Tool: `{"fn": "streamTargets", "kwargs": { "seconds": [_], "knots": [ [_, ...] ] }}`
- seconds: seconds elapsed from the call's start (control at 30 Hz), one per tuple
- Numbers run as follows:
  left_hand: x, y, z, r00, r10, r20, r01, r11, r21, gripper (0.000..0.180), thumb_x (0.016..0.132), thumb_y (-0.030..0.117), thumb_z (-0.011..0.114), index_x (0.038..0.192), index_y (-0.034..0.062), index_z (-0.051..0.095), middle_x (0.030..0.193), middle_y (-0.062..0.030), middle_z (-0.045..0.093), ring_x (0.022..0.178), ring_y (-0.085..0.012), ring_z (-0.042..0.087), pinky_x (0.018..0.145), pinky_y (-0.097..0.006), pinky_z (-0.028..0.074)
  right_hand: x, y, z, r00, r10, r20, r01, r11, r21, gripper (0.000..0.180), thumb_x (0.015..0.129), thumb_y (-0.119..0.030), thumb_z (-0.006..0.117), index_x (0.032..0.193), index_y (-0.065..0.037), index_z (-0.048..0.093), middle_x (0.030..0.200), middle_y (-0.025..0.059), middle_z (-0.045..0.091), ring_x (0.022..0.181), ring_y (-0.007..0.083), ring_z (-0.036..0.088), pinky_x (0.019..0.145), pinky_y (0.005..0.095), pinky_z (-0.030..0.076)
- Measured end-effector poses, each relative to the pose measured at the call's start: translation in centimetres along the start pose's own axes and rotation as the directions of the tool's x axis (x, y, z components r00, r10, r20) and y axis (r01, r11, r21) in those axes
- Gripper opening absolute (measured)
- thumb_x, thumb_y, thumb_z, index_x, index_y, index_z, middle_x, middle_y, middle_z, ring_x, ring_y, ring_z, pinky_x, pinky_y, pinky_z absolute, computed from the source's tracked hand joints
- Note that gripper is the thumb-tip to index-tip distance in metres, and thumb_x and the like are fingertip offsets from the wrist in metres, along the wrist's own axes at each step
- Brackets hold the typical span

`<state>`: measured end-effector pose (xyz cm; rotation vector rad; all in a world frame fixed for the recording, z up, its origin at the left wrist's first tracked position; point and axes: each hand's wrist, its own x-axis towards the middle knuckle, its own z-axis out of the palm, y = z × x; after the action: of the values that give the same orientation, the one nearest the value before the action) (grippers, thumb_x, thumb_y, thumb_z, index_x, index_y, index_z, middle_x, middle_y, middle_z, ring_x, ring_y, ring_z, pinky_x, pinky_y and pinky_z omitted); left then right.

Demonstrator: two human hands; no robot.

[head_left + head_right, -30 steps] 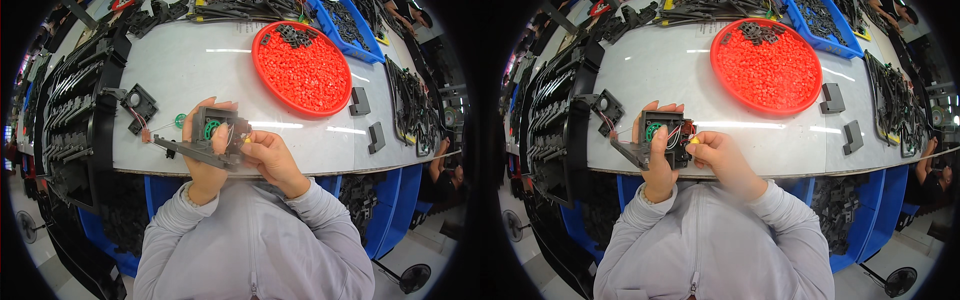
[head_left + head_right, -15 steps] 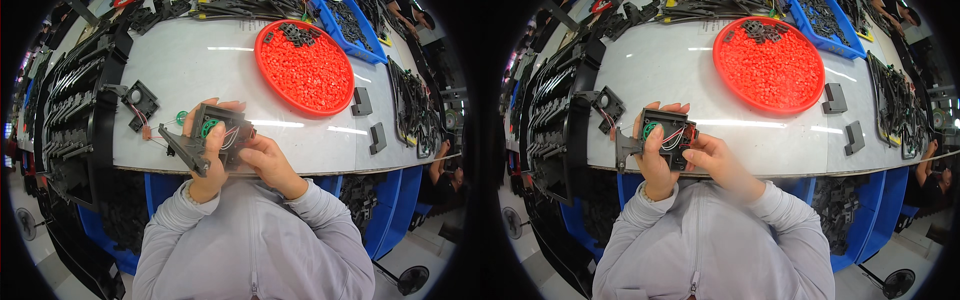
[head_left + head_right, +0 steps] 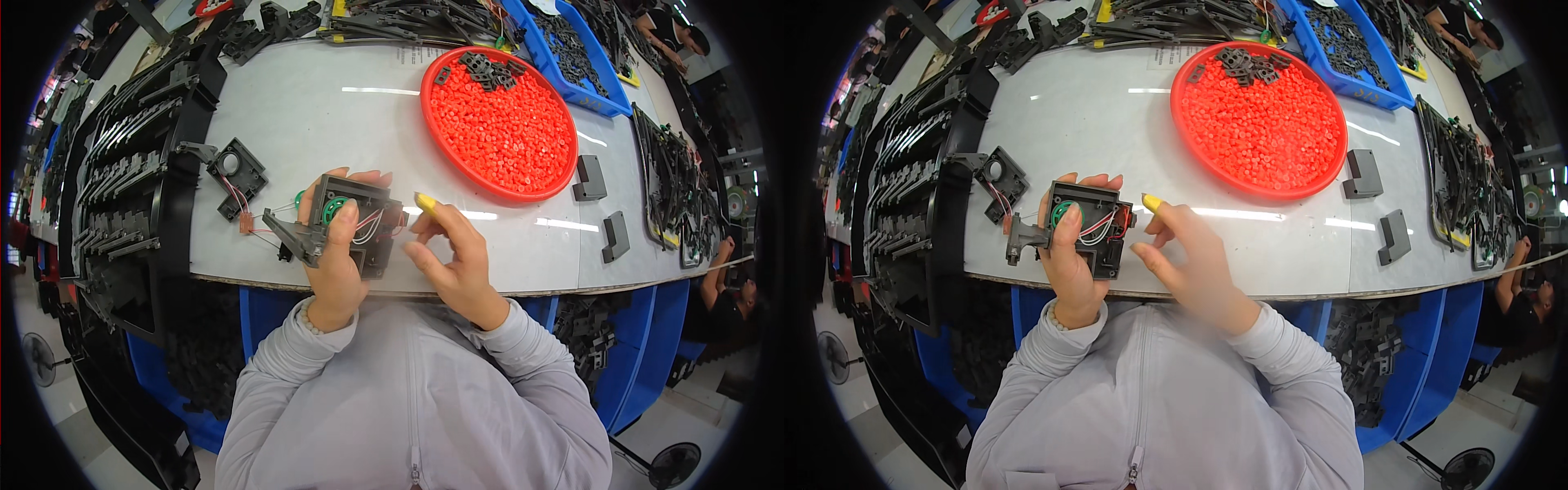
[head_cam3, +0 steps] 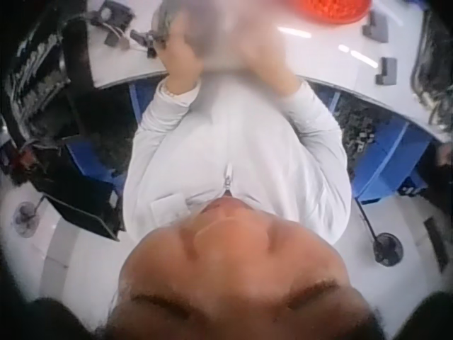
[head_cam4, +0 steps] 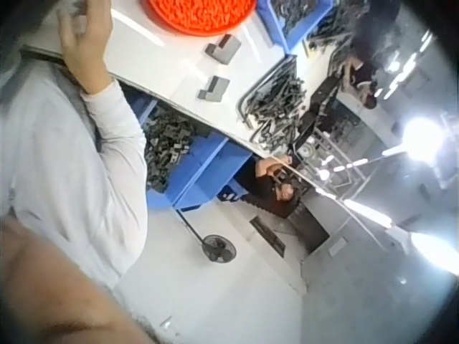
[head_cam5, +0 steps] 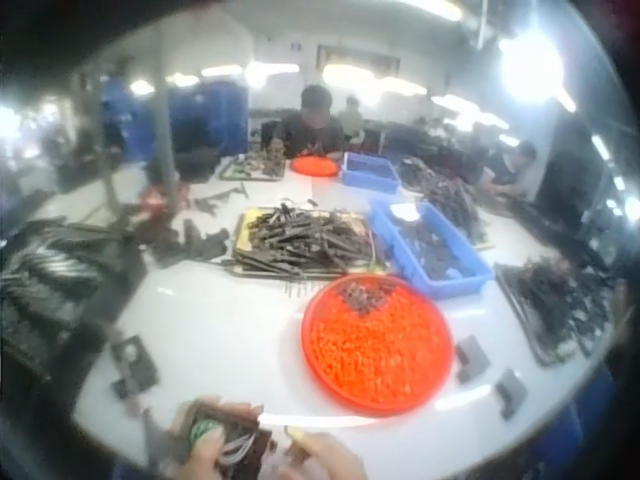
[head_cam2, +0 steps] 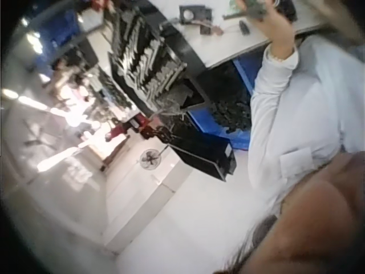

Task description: The person assembles electronic cooling fan units by inserting cooling fans and circuit boards into plastic housings, securing them with a screwdriver.

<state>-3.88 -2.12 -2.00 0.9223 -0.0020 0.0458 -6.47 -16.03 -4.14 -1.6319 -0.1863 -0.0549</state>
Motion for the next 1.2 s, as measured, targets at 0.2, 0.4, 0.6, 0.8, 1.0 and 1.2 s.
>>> {"fn": "streamTargets", "kwargs": {
  "seconds": [0.2,0.4,0.6,0.8,1.0,1.2],
  "knots": [
    [0.1,-0.6,-0.1,0.997,0.078,0.027,-0.081,0.988,0.132,0.037,0.089,0.014,0.048,0.12,-0.0028,0.036,0.111,-0.0191,0.056,0.093,-0.0226,0.06,0.08,-0.033,0.053,0.5,-0.8,-0.1,0.885,-0.45,0.12,0.438,0.718,-0.541,0.047,0.068,0.004,0.06,0.114,-0.007,0.058,0.079,0.012,0.049,0.066,0.0251,0.051,0.057,0.0336,0.043],
    [0.1,-0.9,-0.4,0.988,0.128,0.083,-0.141,0.974,0.177,0.036,0.089,0.012,0.05,0.119,-0.0032,0.037,0.11,-0.0189,0.057,0.095,-0.0211,0.059,0.082,-0.033,0.052,1.1,-2.7,0.6,0.926,-0.323,0.196,0.37,0.668,-0.646,0.04,0.067,0.003,0.059,0.106,-0.007,0.059,0.07,0.0086,0.045,0.06,0.0228,0.049,0.05,0.0347,0.039],
    [-0.2,-1.4,-0.5,0.986,0.149,0.072,-0.159,0.974,0.162,0.034,0.088,0.008,0.05,0.119,-0.0028,0.038,0.109,-0.0185,0.057,0.095,-0.0203,0.059,0.082,-0.033,0.051,1.0,-2.7,0.5,0.927,-0.291,0.235,0.37,0.623,-0.689,0.039,0.066,0.002,0.058,0.104,-0.004,0.058,0.064,0.0077,0.048,0.051,0.0231,0.05,0.047,0.0341,0.04],
    [0.1,-1.6,-0.9,0.991,0.1,0.085,-0.113,0.981,0.157,0.034,0.088,0.006,0.05,0.12,-0.0033,0.039,0.109,-0.0186,0.057,0.096,-0.0208,0.059,0.085,-0.032,0.05,0.8,-1.8,0.2,0.943,-0.184,0.276,0.329,0.63,-0.704,0.041,0.073,-0.003,0.059,0.112,-0.009,0.051,0.063,0.0073,0.052,0.052,0.0237,0.055,0.048,0.0348,0.041],
    [0.3,-1.4,-0.4,0.996,0.067,0.066,-0.072,0.995,0.075,0.035,0.088,0.005,0.05,0.121,-0.003,0.039,0.109,-0.0182,0.058,0.098,-0.02,0.059,0.083,-0.03,0.05,1.2,-2.5,-1.1,0.956,-0.267,0.126,0.292,0.793,-0.535,0.038,0.074,0.0,0.056,0.111,-0.008,0.052,0.065,0.01,0.054,0.053,0.0271,0.054,0.048,0.0371,0.042],
    [0.3,-1.7,-0.8,0.989,0.102,0.103,-0.119,0.978,0.169,0.036,0.088,0.005,0.051,0.121,-0.0031,0.04,0.109,-0.0179,0.058,0.097,-0.0181,0.058,0.081,-0.028,0.05,1.5,-2.4,-1.3,0.935,-0.216,0.281,0.352,0.655,-0.669,0.037,0.07,-0.001,0.058,0.106,-0.008,0.054,0.064,0.0099,0.054,0.051,0.0267,0.054,0.045,0.0374,0.04]
  ]
}}
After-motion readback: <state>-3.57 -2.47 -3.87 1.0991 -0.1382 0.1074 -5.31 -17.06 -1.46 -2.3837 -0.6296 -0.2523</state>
